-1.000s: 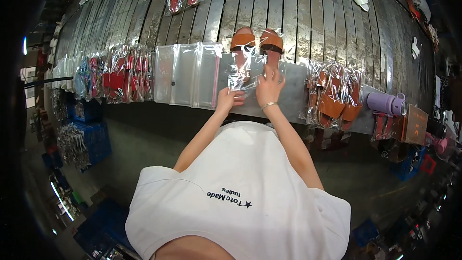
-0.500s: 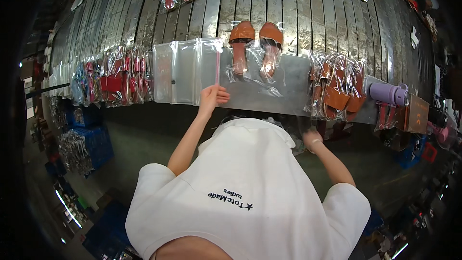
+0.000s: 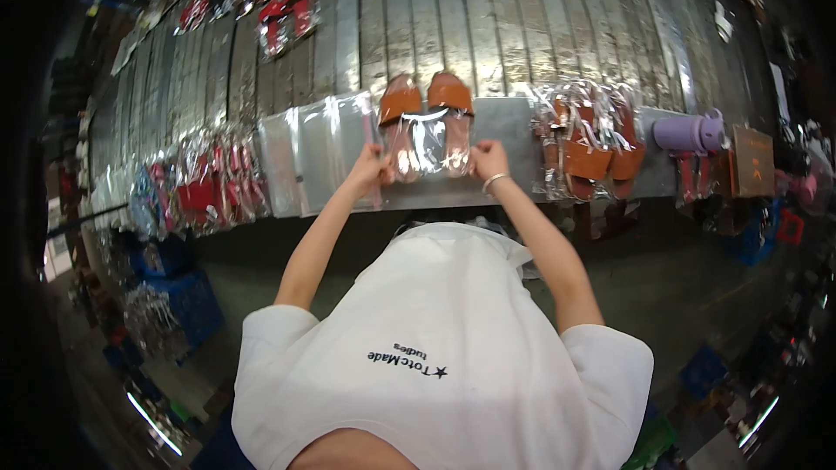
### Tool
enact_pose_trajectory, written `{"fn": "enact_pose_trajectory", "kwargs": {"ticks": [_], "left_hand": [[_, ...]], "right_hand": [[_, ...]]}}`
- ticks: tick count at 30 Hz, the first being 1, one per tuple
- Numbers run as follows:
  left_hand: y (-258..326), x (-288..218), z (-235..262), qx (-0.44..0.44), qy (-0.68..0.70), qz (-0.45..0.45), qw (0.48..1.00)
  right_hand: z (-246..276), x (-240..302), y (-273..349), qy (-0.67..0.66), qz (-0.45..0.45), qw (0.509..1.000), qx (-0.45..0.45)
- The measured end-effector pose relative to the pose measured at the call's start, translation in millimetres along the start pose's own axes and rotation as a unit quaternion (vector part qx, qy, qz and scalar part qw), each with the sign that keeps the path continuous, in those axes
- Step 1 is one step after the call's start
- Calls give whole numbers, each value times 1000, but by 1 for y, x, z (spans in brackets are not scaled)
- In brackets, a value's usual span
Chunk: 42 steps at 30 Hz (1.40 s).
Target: The person stands at a metal roller conveyor in a factory and packages pairs of slippers into clear plastic bags. They pick up slippers of various colors, place them into bags, and seal them, then place the finished packages on the conveyor.
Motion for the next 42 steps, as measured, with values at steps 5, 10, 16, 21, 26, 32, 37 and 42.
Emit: {"fn": "enact_pose_trajectory", "kwargs": {"ticks": [5,10,16,21,26,32,37,42], "left_hand": [[29,-56,-65,126,55,-26,990],[72,-149,-241,187,-118,-258,940],[33,-76,-395,293,-46,-185,937],[-11,-18,-364,292,-27,-80,953],[14,-81,-353,346,-301,-171,872],[-61,-131,-278,336,-44,-61,939],[-108,-163,-180,128,25,-79,988],[-100,-133,-104,-30,71,-71,995]], "right_hand": [[27,26,42,-278,-74,943,166],[215,147,108,-167,254,950,-72],[357,119,78,122,186,942,-253],[322,98,57,326,79,890,-310],[331,194,49,396,192,838,-323],[168,375,-190,116,329,935,-66],[114,394,-427,-170,263,948,-62],[27,379,-437,-90,191,977,8]]}}
Point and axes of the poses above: each hand's wrist, its own y-axis away from the middle knuckle, its own z-axis out of the back of the hand, x = y × z, the point moved 8 cm from there along -y, towards the middle knuckle, and after that the axes turned 2 degrees about -x, right-handed, at the moved point
